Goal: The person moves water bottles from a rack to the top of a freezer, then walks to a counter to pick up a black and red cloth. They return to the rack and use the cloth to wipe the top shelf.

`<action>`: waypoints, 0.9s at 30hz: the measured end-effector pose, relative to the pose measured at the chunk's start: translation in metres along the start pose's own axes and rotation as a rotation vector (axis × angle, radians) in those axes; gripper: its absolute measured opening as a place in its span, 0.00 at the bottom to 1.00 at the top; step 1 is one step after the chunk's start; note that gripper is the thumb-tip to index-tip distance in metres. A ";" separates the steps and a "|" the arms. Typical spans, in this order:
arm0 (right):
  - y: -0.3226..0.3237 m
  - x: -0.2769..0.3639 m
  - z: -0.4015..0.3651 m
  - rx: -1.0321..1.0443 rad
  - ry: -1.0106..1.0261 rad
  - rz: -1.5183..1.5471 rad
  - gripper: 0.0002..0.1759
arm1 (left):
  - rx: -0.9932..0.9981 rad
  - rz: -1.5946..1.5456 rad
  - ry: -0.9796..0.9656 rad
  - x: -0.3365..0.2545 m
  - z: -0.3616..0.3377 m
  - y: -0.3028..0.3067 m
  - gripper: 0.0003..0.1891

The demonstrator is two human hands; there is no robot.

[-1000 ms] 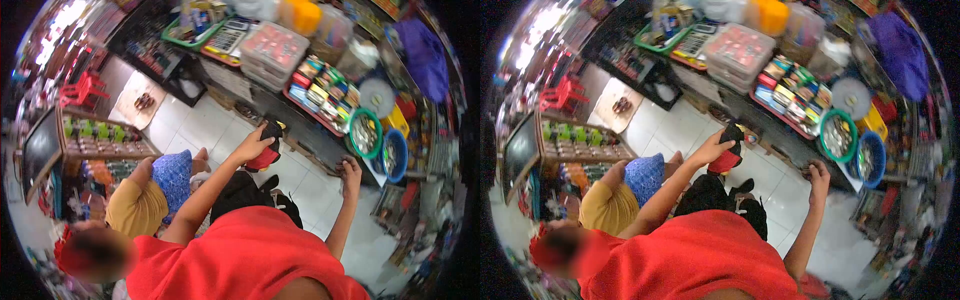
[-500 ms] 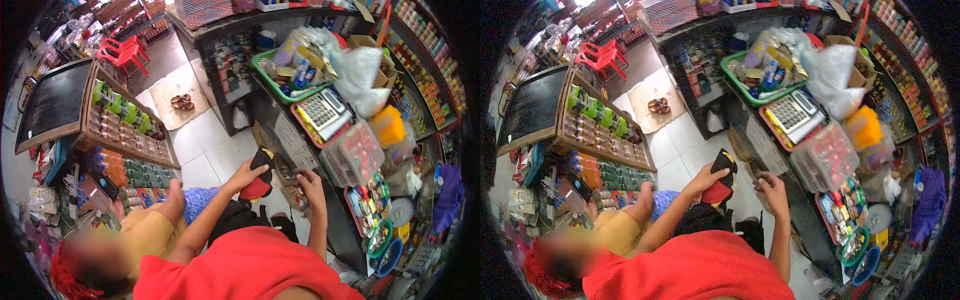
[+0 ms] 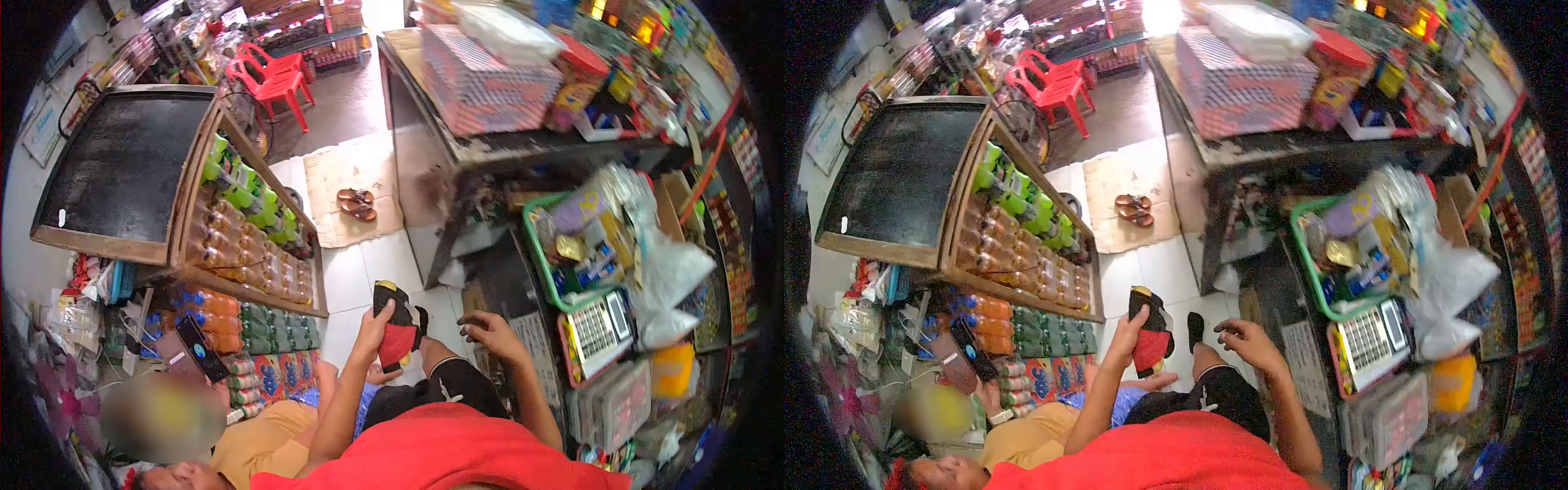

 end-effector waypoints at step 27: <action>-0.050 0.240 0.413 -0.056 0.185 0.225 0.10 | -0.017 -0.024 -0.385 -0.416 0.294 0.084 0.19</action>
Point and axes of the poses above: each hand's wrist, its own z-axis towards the middle knuckle, its own y-axis out of the back of the hand, x = y × z, the point moved 10 cm from there along z, towards the middle knuckle, and after that the axes turned 2 degrees about -y, right-handed, at the moved point
